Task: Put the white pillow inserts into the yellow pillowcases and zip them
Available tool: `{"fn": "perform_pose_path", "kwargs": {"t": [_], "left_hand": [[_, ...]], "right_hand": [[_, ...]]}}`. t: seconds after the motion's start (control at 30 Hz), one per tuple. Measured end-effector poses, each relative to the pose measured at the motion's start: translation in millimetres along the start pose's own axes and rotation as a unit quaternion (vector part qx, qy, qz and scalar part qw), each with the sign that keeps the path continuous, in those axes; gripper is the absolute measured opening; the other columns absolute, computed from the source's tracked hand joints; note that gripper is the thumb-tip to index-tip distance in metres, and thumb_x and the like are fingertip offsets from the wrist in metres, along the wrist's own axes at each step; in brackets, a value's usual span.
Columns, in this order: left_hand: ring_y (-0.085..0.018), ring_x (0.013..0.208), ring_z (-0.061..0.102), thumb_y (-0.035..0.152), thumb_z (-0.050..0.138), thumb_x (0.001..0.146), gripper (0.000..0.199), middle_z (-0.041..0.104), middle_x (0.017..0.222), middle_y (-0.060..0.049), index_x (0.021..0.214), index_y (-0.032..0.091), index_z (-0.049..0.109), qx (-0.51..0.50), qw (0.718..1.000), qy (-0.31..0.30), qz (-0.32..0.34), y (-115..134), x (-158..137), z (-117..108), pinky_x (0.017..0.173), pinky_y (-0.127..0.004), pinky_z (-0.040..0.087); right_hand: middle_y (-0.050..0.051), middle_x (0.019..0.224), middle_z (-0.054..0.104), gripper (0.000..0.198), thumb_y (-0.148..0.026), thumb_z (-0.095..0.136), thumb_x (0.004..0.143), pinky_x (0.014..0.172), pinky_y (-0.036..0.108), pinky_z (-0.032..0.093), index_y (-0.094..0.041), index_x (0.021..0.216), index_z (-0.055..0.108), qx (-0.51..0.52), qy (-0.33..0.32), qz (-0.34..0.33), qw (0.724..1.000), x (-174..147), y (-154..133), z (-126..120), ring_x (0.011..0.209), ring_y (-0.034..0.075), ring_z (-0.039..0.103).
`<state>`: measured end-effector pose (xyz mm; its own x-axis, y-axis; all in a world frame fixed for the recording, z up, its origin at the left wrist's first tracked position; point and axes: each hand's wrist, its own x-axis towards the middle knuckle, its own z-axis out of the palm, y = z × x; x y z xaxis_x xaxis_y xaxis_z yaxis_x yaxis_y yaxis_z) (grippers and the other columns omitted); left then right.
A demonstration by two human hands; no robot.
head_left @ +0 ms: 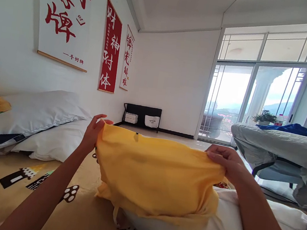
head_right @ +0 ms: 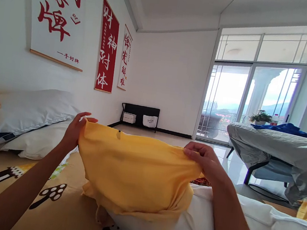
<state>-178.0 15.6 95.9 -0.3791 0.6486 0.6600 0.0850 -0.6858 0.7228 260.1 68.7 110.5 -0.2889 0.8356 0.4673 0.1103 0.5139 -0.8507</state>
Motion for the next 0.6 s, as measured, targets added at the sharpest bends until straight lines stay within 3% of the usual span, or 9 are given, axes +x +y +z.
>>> {"fn": "perform_pose_path", "kwargs": {"t": [0.1, 0.2, 0.27, 0.33, 0.43, 0.5, 0.6], "left_hand": [[-0.023, 0.093, 0.063, 0.06, 0.066, 0.07, 0.069, 0.065, 0.113, -0.008, 0.125, 0.024, 0.046, 0.014, 0.997, -0.065, -0.028, -19.7, -18.2, -16.5, 0.073, -0.031, 0.05], [-0.028, 0.117, 0.055, 0.055, 0.071, 0.067, 0.067, 0.062, 0.124, -0.013, 0.122, 0.02, 0.052, 0.039, 0.989, -0.136, -0.05, -36.6, -27.5, -30.5, 0.089, -0.034, 0.047], [-0.027, 0.122, 0.051, 0.05, 0.073, 0.069, 0.058, 0.059, 0.128, -0.012, 0.117, 0.021, 0.057, 0.066, 0.984, -0.151, -0.066, -43.1, -29.3, -29.4, 0.091, -0.032, 0.046], [-0.024, 0.107, 0.06, 0.05, 0.07, 0.072, 0.05, 0.065, 0.117, -0.009, 0.113, 0.022, 0.059, 0.098, 0.983, -0.131, -0.083, -47.5, -29.6, -18.9, 0.079, -0.029, 0.049], [-0.019, 0.063, 0.059, 0.057, 0.066, 0.072, 0.044, 0.067, 0.074, -0.003, 0.092, 0.018, 0.063, 0.183, 0.976, -0.068, -0.096, -54.9, -28.9, 5.7, 0.052, -0.026, 0.042], [-0.017, 0.056, 0.052, 0.059, 0.065, 0.07, 0.042, 0.06, 0.061, 0.0, 0.075, 0.017, 0.061, 0.228, 0.971, -0.01, -0.071, -60.5, -28.3, 20.4, 0.049, -0.026, 0.037], [-0.017, 0.061, 0.049, 0.059, 0.061, 0.072, 0.043, 0.055, 0.057, 0.0, 0.06, 0.018, 0.056, 0.239, 0.969, 0.055, -0.031, -66.5, -27.3, 31.9, 0.052, -0.026, 0.033]], "right_hand": [[-0.003, 0.057, 0.052, 0.037, -0.05, 0.078, 0.06, 0.045, 0.021, 0.032, -0.018, 0.064, 0.061, -0.079, -0.117, 0.04, 0.989, -2.1, 15.1, -14.5, 0.051, 0.009, 0.045], [-0.002, 0.062, 0.056, 0.039, -0.053, 0.076, 0.061, 0.05, 0.022, 0.035, -0.017, 0.065, 0.061, -0.085, -0.129, 0.04, 0.987, -4.0, 30.0, -21.7, 0.057, 0.011, 0.048], [-0.001, 0.064, 0.057, 0.041, -0.055, 0.076, 0.061, 0.052, 0.023, 0.037, -0.018, 0.066, 0.06, -0.057, -0.11, 0.044, 0.991, -5.8, 35.8, -21.5, 0.059, 0.012, 0.049], [-0.002, 0.062, 0.055, 0.04, -0.055, 0.076, 0.061, 0.05, 0.023, 0.036, -0.018, 0.065, 0.059, -0.023, -0.072, 0.042, 0.996, -8.8, 37.2, -18.9, 0.057, 0.012, 0.049], [-0.002, 0.058, 0.052, 0.039, -0.053, 0.077, 0.06, 0.048, 0.024, 0.034, -0.021, 0.062, 0.055, 0.033, -0.003, 0.026, 0.999, -15.1, 34.2, -16.2, 0.052, 0.011, 0.047], [-0.001, 0.057, 0.051, 0.041, -0.054, 0.078, 0.058, 0.047, 0.025, 0.034, -0.022, 0.06, 0.054, 0.05, 0.023, 0.023, 0.998, -19.4, 32.5, -18.1, 0.05, 0.012, 0.047], [0.0, 0.055, 0.05, 0.042, -0.057, 0.078, 0.057, 0.046, 0.028, 0.034, -0.023, 0.057, 0.054, 0.047, 0.039, 0.021, 0.998, -24.4, 35.2, -26.1, 0.049, 0.013, 0.047]]}}
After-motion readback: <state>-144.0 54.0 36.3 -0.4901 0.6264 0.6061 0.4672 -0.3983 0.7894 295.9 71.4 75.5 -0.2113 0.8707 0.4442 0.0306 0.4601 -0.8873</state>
